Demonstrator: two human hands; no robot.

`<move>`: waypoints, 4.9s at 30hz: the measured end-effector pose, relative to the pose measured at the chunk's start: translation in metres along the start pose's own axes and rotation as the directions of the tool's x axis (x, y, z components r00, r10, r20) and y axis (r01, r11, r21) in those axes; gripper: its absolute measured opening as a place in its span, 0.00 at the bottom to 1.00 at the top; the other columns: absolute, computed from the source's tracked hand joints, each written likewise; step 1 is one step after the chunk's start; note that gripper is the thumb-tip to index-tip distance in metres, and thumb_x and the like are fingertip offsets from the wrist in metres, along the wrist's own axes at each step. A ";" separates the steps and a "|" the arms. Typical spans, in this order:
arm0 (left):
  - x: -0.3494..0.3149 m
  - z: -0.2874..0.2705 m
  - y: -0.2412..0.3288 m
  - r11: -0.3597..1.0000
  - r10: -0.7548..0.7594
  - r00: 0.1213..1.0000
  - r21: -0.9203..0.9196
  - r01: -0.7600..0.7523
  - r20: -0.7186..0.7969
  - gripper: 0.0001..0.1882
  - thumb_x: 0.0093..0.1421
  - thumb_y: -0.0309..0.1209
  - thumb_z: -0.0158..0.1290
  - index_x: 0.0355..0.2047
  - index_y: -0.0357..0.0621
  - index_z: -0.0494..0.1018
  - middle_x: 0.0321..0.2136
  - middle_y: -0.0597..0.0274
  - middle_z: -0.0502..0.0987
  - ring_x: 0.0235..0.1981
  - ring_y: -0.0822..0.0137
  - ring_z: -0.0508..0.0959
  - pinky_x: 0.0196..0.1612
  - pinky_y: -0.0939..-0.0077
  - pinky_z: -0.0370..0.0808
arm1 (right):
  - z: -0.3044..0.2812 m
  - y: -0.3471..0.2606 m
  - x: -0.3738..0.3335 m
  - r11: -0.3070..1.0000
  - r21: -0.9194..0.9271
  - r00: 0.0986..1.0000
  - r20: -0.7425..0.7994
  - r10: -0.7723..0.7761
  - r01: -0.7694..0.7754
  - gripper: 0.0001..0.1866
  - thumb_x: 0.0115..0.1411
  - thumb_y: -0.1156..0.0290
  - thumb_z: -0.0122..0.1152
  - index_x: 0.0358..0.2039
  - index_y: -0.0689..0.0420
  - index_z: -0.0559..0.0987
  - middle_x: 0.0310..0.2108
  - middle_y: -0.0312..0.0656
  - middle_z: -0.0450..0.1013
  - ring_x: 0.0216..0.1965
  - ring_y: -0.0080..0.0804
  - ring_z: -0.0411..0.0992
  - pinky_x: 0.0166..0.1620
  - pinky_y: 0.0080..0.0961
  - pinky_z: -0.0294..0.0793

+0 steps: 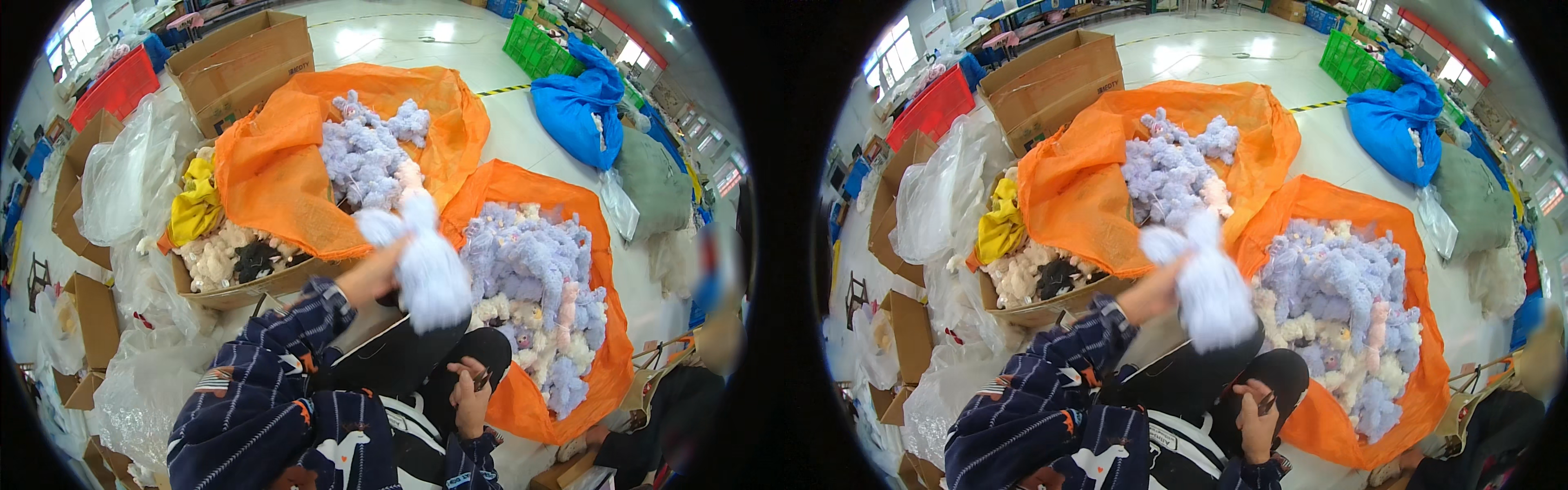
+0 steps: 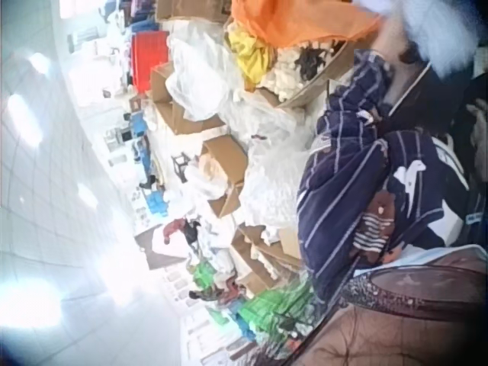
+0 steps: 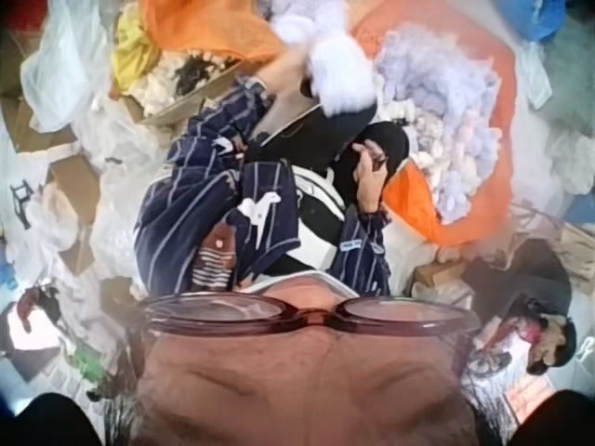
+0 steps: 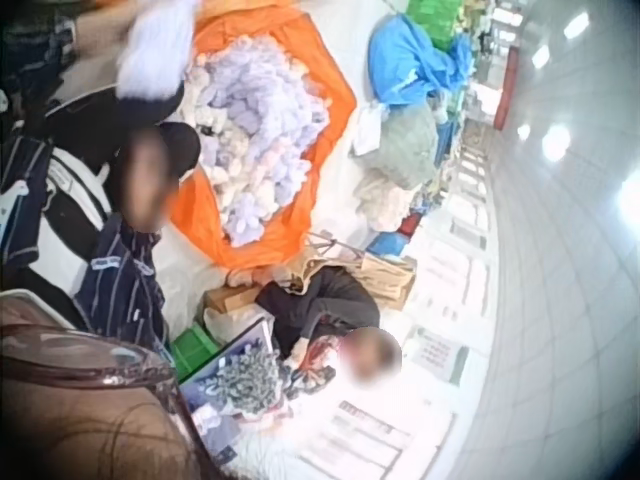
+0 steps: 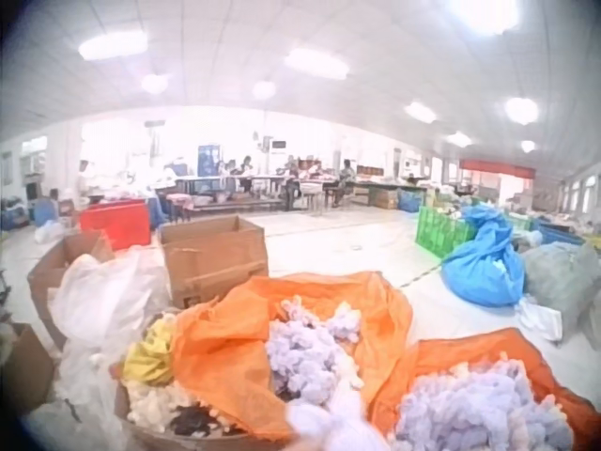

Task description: The person sits on the floor and repeatedly picks up small stuffed toys from an orange bag, trims loose threads and fur with a small blade, and places the toys back into the bag. The person handles multiple toys one at a time, turning them over to trim different sides.

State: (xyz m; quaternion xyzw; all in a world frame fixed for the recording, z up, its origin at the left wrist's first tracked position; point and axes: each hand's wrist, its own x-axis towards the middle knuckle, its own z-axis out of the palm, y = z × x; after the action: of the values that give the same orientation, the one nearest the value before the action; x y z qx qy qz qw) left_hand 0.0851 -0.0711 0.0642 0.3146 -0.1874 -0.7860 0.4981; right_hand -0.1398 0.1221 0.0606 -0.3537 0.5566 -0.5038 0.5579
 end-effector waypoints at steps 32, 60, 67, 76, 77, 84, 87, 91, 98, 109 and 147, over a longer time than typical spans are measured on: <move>0.097 -0.002 -0.151 -0.014 -0.312 0.814 0.854 -0.520 0.490 0.15 0.52 0.38 0.52 0.35 0.39 0.74 0.26 0.47 0.76 0.32 0.51 0.77 0.36 0.64 0.73 | -0.051 0.002 0.064 0.786 0.597 0.985 0.145 0.089 -0.159 0.13 0.63 0.64 0.47 0.44 0.56 0.72 0.30 0.39 0.72 0.12 0.13 0.49 0.17 0.12 0.53; -0.026 0.069 -0.100 0.075 0.265 0.724 0.735 -0.674 0.637 0.13 0.46 0.22 0.53 0.35 0.36 0.71 0.30 0.50 0.74 0.32 0.51 0.74 0.38 0.64 0.69 | -0.010 0.013 0.059 0.773 -0.486 0.838 -0.137 -0.529 0.409 0.21 0.49 0.79 0.63 0.45 0.61 0.72 0.40 0.38 0.68 0.26 0.19 0.65 0.30 0.15 0.65; -0.086 0.084 -0.073 0.092 0.383 0.454 0.455 -0.886 0.805 0.10 0.43 0.20 0.58 0.28 0.39 0.73 0.27 0.57 0.74 0.28 0.57 0.73 0.35 0.68 0.69 | -0.004 -0.005 0.030 0.913 -0.191 0.884 -0.244 -0.400 0.360 0.10 0.52 0.76 0.62 0.36 0.62 0.75 0.31 0.35 0.73 0.30 0.21 0.70 0.33 0.20 0.70; -0.076 0.039 -0.083 0.734 -0.153 0.858 0.638 -0.234 0.491 0.15 0.59 0.30 0.52 0.45 0.35 0.70 0.38 0.63 0.75 0.39 0.77 0.72 0.43 0.80 0.70 | -0.011 -0.015 0.018 0.911 0.412 0.983 -0.157 0.094 -0.021 0.22 0.52 0.74 0.63 0.47 0.59 0.69 0.37 0.35 0.73 0.34 0.24 0.72 0.37 0.21 0.72; -0.072 0.043 -0.084 0.736 -0.218 0.884 0.665 -0.129 0.413 0.14 0.59 0.29 0.52 0.44 0.35 0.71 0.37 0.64 0.76 0.38 0.77 0.72 0.42 0.80 0.70 | -0.008 -0.015 0.019 0.904 0.428 0.979 -0.182 0.091 -0.004 0.22 0.52 0.75 0.64 0.47 0.60 0.69 0.36 0.35 0.73 0.34 0.24 0.73 0.36 0.20 0.72; -0.054 0.037 -0.117 0.800 -0.107 0.921 0.582 -0.144 0.375 0.11 0.57 0.26 0.53 0.40 0.35 0.74 0.33 0.68 0.77 0.34 0.80 0.73 0.38 0.81 0.71 | -0.023 0.008 0.026 0.892 -0.397 0.906 -0.259 -0.333 0.214 0.12 0.53 0.74 0.64 0.38 0.62 0.76 0.34 0.36 0.75 0.35 0.20 0.70 0.40 0.19 0.69; -0.047 0.036 -0.110 0.797 -0.165 0.932 0.601 -0.067 0.323 0.11 0.57 0.25 0.53 0.41 0.36 0.74 0.35 0.67 0.77 0.36 0.78 0.74 0.41 0.80 0.71 | -0.019 0.002 0.032 0.960 -0.146 0.922 -0.276 -0.272 0.239 0.14 0.53 0.72 0.64 0.39 0.63 0.75 0.33 0.36 0.75 0.34 0.21 0.70 0.40 0.19 0.69; -0.038 0.037 -0.086 0.847 -0.224 0.905 0.531 -0.002 0.361 0.16 0.57 0.25 0.53 0.46 0.37 0.70 0.40 0.65 0.76 0.41 0.75 0.74 0.47 0.78 0.69 | -0.030 -0.008 0.034 0.986 0.050 0.912 -0.389 -0.129 0.160 0.14 0.53 0.68 0.65 0.34 0.63 0.75 0.22 0.32 0.68 0.19 0.17 0.64 0.24 0.16 0.64; -0.028 0.050 -0.080 0.732 0.060 0.913 0.605 -0.315 0.403 0.11 0.59 0.28 0.53 0.40 0.36 0.74 0.32 0.69 0.77 0.34 0.80 0.72 0.38 0.82 0.70 | -0.027 -0.016 0.038 0.981 0.089 0.949 -0.284 -0.140 0.172 0.12 0.56 0.65 0.62 0.33 0.61 0.74 0.18 0.28 0.64 0.16 0.14 0.60 0.21 0.14 0.58; -0.033 0.063 -0.080 0.579 -0.027 0.916 0.753 -0.313 0.401 0.16 0.56 0.31 0.56 0.42 0.34 0.71 0.33 0.63 0.76 0.35 0.77 0.73 0.39 0.78 0.71 | -0.027 -0.030 0.038 0.996 -0.009 0.951 -0.298 -0.086 0.087 0.12 0.58 0.63 0.59 0.31 0.61 0.76 0.20 0.28 0.68 0.19 0.12 0.61 0.20 0.12 0.59; -0.080 0.011 -0.137 0.810 -0.527 0.809 0.440 0.388 0.258 0.16 0.64 0.33 0.43 0.49 0.38 0.65 0.37 0.61 0.74 0.32 0.72 0.76 0.31 0.76 0.75 | -0.021 0.000 0.000 0.942 -0.321 0.970 -0.186 -0.159 0.093 0.12 0.53 0.70 0.60 0.34 0.65 0.73 0.26 0.34 0.71 0.27 0.16 0.64 0.31 0.17 0.67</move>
State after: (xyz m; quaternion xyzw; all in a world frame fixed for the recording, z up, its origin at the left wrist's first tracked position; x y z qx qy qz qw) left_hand 0.0111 0.0606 0.0134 0.2850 -0.3376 -0.8793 0.1781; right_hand -0.1598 0.1258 0.0576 -0.4168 0.6605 -0.4793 0.4003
